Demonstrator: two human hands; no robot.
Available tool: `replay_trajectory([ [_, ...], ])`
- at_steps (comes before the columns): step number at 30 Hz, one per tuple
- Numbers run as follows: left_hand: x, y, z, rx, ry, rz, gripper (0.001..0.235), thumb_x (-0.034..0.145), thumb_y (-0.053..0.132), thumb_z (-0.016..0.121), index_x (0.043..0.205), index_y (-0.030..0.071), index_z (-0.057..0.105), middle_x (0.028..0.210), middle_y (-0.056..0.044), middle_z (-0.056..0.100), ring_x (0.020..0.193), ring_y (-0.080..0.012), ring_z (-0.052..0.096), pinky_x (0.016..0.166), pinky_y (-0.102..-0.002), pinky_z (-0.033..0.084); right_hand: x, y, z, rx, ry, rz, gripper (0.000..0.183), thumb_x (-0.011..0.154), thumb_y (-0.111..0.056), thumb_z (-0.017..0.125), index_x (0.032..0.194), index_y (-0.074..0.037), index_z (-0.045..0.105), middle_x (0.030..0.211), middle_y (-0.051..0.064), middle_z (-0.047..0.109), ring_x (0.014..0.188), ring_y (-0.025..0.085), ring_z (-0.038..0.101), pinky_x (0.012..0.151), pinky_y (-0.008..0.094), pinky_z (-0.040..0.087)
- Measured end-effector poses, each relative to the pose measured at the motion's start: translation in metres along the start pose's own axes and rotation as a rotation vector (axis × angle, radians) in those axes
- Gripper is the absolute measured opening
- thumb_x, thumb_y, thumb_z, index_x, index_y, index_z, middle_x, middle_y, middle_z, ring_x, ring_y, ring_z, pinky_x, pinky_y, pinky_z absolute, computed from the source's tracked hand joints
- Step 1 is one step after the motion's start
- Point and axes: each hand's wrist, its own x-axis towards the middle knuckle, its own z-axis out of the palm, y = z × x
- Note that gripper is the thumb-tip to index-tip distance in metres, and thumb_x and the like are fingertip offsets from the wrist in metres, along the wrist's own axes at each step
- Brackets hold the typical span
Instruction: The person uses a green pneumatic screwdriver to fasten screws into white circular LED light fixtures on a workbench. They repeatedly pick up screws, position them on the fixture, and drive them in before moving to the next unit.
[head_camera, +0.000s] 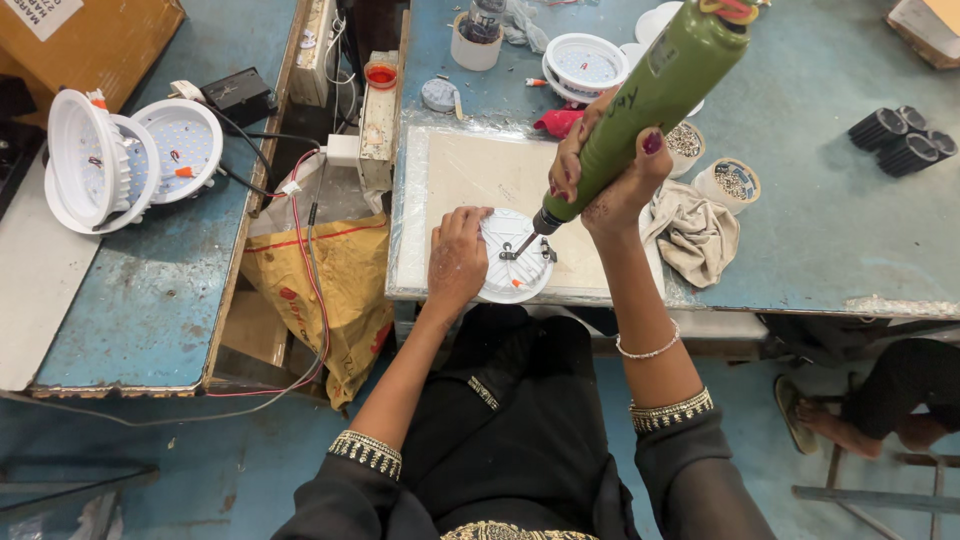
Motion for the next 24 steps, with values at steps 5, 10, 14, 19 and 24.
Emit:
replay_trajectory([
  [5,-0.001,0.000,0.000,-0.003,0.002,0.004,0.044,0.088,0.005,0.050,0.131,0.006,0.062,0.128,-0.010,0.059,0.121,-0.0270,0.052,0.103,-0.041,0.038,-0.001,0.002,0.000,0.016,0.004,0.003,0.065,0.098,-0.064,0.058,0.106,-0.002,0.042,0.067,0.011,0.043,0.042,0.019,0.043,0.042,0.033,0.042],
  [10,0.000,0.002,-0.002,-0.010,-0.006,-0.015,0.044,0.088,0.005,0.051,0.131,0.007,0.062,0.128,-0.010,0.059,0.121,-0.0266,0.053,0.103,-0.041,0.038,-0.001,0.004,-0.002,0.022,-0.014,0.002,0.066,0.097,-0.064,0.060,0.107,-0.001,0.042,0.068,0.010,0.044,0.043,0.019,0.044,0.042,0.033,0.042],
  [14,0.000,0.003,-0.004,-0.016,0.000,-0.002,0.044,0.088,0.005,0.051,0.130,0.007,0.062,0.128,-0.010,0.059,0.122,-0.0266,0.053,0.103,-0.041,0.038,-0.001,0.005,-0.004,0.040,-0.023,0.022,0.066,0.096,-0.064,0.060,0.107,-0.002,0.042,0.069,0.010,0.044,0.043,0.018,0.044,0.042,0.032,0.042],
  [19,0.000,0.004,-0.004,-0.016,-0.005,-0.013,0.044,0.087,0.004,0.051,0.130,0.007,0.062,0.128,-0.010,0.059,0.122,-0.0271,0.053,0.103,-0.041,0.038,-0.001,0.007,-0.007,0.048,-0.002,0.026,0.066,0.094,-0.065,0.061,0.107,-0.003,0.042,0.075,0.010,0.044,0.044,0.019,0.045,0.042,0.033,0.043],
  [24,0.000,0.003,-0.004,-0.013,0.012,0.004,0.045,0.087,0.003,0.051,0.130,0.006,0.062,0.128,-0.011,0.059,0.121,-0.0277,0.053,0.103,-0.042,0.038,-0.004,0.011,-0.009,0.039,-0.026,0.057,0.069,0.093,-0.068,0.061,0.107,-0.003,0.040,0.074,0.010,0.044,0.045,0.019,0.045,0.042,0.032,0.041],
])
